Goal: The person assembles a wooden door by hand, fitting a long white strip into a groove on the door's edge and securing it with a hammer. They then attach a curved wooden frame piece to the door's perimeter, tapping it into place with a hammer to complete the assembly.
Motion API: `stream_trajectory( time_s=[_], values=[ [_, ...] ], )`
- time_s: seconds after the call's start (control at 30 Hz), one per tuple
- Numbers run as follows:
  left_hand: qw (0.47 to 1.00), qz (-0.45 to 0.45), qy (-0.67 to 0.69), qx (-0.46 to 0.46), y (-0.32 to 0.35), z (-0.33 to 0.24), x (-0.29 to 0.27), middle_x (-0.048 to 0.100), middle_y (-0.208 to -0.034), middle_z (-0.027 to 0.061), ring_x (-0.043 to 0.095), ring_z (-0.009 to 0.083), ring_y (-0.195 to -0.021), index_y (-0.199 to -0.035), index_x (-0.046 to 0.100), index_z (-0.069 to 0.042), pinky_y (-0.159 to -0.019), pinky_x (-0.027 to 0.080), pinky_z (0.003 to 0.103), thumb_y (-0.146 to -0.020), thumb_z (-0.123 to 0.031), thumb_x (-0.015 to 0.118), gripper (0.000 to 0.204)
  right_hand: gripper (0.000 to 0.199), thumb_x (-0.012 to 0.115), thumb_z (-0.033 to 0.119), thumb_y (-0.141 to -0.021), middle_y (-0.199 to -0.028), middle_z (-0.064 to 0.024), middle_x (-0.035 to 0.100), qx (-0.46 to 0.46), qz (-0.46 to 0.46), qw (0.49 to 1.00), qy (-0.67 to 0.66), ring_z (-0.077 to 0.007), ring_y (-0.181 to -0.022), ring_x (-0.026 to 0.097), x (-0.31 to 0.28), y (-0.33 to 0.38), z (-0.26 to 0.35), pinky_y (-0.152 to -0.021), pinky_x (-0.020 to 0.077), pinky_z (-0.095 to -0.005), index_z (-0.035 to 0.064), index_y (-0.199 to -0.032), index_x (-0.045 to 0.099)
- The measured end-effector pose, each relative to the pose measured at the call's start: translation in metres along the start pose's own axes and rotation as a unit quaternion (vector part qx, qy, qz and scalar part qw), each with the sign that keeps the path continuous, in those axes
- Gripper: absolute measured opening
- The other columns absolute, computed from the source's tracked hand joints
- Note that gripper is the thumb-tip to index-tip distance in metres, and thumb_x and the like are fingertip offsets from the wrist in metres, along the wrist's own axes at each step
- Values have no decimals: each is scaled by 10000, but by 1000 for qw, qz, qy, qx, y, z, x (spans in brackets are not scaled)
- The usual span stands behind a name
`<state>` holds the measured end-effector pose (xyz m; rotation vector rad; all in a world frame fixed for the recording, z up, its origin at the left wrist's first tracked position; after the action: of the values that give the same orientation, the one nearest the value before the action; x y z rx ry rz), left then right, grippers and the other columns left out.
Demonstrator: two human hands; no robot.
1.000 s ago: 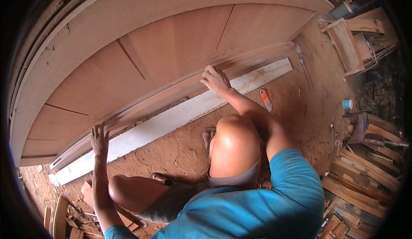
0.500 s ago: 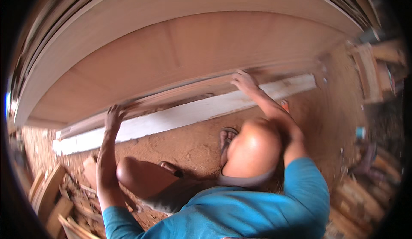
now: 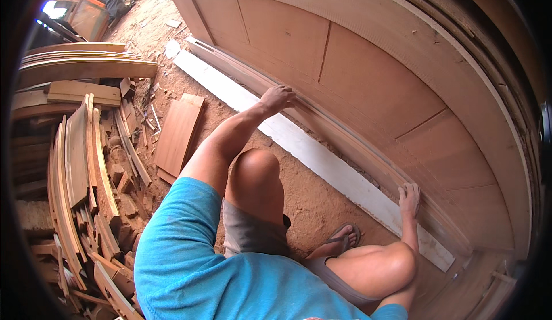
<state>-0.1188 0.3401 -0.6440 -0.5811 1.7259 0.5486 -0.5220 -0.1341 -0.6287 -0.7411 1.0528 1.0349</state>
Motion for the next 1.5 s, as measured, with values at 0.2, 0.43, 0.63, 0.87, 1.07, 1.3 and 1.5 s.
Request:
stream_trajectory(
  time_s=[0.2,0.43,0.63,0.87,1.07,1.3,1.5],
  values=[
    [998,54,-3,32,-5,-17,-3,680,-1090,92,641,310,-1125,-1063,706,-105,-919,536,438,-859,-419,760,379,164,731,128,-877,-1035,-162,630,4,38,999,-39,-371,-979,630,-19,4,-33,-845,514,-454,15,-988,691],
    [998,-24,14,59,-22,-31,12,664,-1101,108,617,318,-1123,-1140,681,-76,-950,515,442,-856,-407,761,443,231,750,123,-859,-1058,-167,628,6,25,999,-30,-379,-996,628,-19,6,-62,-858,516,-467,24,-1053,673],
    [996,-47,-29,72,-10,-34,14,628,-1170,128,590,317,-1160,-1213,641,-53,-992,498,429,-852,-371,762,496,270,745,137,-860,-1097,-182,605,-14,-28,999,10,-382,-1095,575,-14,13,-31,-923,485,-482,36,-1095,658],
    [996,-15,-27,84,-12,-25,13,635,-1157,115,597,317,-1153,-1220,637,-59,-994,501,437,-856,-318,753,462,248,742,124,-848,-1066,-153,613,-5,26,999,20,-369,-1078,575,-14,9,-36,-919,476,-492,43,-1069,665],
    [999,-24,-10,36,-14,-28,15,641,-1137,112,607,312,-1137,-1222,641,-78,-983,514,429,-866,-297,746,431,215,736,128,-859,-1078,-139,613,63,5,997,-47,-356,-1079,577,-8,5,-36,-920,478,-470,57,-1045,656],
    [992,-105,37,53,0,-36,12,669,-1099,117,637,318,-1095,-1180,641,-104,-921,534,443,-904,-232,715,314,256,724,128,-878,-1138,-148,595,-9,-32,999,21,-356,-1107,575,-4,11,-41,-920,482,-466,56,-1111,646],
    [972,75,210,-68,4,-94,-56,748,-841,137,731,337,-779,-965,736,-64,-707,573,438,-986,-332,657,281,175,683,172,-952,-1008,-178,671,1,-73,992,-107,-336,-949,655,-12,-7,23,-827,518,-437,19,-1037,690]
  ],
)
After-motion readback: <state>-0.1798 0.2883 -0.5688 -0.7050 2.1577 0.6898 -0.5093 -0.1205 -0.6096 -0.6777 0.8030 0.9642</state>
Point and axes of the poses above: each hand's wrist, its own y-axis away from the middle knuckle, its own x-axis out of the palm, z = x × y, the point moved 1 cm from there along -y, towards the middle knuckle
